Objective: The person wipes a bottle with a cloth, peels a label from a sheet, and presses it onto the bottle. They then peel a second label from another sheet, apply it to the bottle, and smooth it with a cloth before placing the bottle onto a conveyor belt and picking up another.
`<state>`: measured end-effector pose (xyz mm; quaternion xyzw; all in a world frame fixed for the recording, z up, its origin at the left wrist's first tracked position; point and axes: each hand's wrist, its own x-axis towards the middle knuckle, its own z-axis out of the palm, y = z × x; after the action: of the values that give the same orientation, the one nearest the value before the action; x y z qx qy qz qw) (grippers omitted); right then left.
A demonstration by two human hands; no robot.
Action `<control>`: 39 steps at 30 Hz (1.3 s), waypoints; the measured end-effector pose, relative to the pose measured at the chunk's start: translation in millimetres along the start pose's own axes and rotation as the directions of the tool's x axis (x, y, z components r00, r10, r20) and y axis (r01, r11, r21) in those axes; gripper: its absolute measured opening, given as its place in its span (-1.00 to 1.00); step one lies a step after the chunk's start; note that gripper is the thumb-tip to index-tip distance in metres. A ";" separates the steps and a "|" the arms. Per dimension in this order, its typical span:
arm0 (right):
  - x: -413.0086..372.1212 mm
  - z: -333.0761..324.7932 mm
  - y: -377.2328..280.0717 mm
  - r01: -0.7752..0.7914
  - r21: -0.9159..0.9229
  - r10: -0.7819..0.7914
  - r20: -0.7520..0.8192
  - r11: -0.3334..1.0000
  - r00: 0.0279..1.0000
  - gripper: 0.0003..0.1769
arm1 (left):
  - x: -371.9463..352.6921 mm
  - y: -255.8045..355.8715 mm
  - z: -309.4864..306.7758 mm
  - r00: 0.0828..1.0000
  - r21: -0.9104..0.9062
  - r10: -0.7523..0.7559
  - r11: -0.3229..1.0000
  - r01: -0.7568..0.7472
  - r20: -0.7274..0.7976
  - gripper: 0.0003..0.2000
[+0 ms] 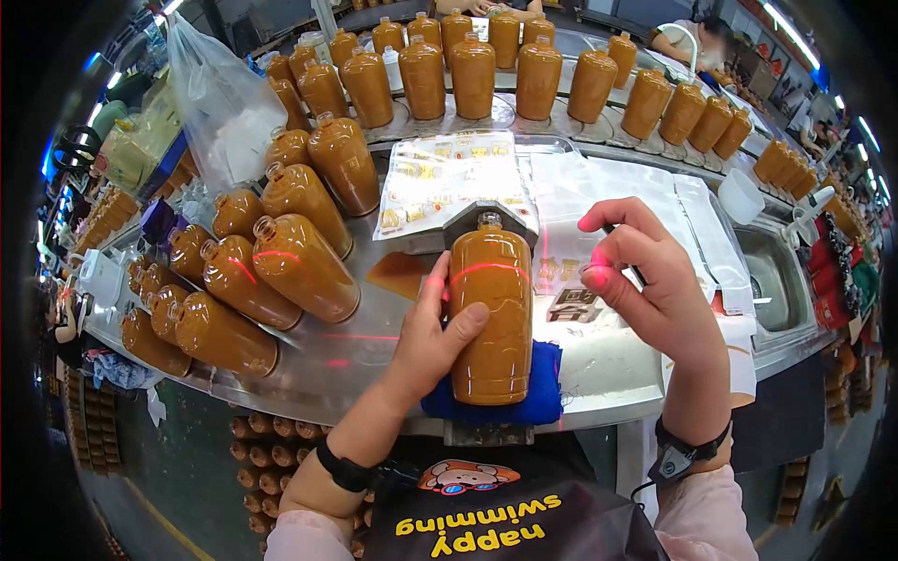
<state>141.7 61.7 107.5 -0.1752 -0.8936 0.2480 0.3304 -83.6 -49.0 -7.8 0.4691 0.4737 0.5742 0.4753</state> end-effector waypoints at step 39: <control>40.1 86.5 37.6 -0.045 0.045 0.047 -0.033 0.998 0.998 -0.80 | -3.7 -0.5 6.2 0.994 -0.089 0.113 0.990 -0.113 -0.007 -0.10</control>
<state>59.8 83.2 49.7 -0.1926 -0.8778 0.2722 0.3438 -77.0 -52.0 -8.0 0.4730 0.4206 0.6212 0.4620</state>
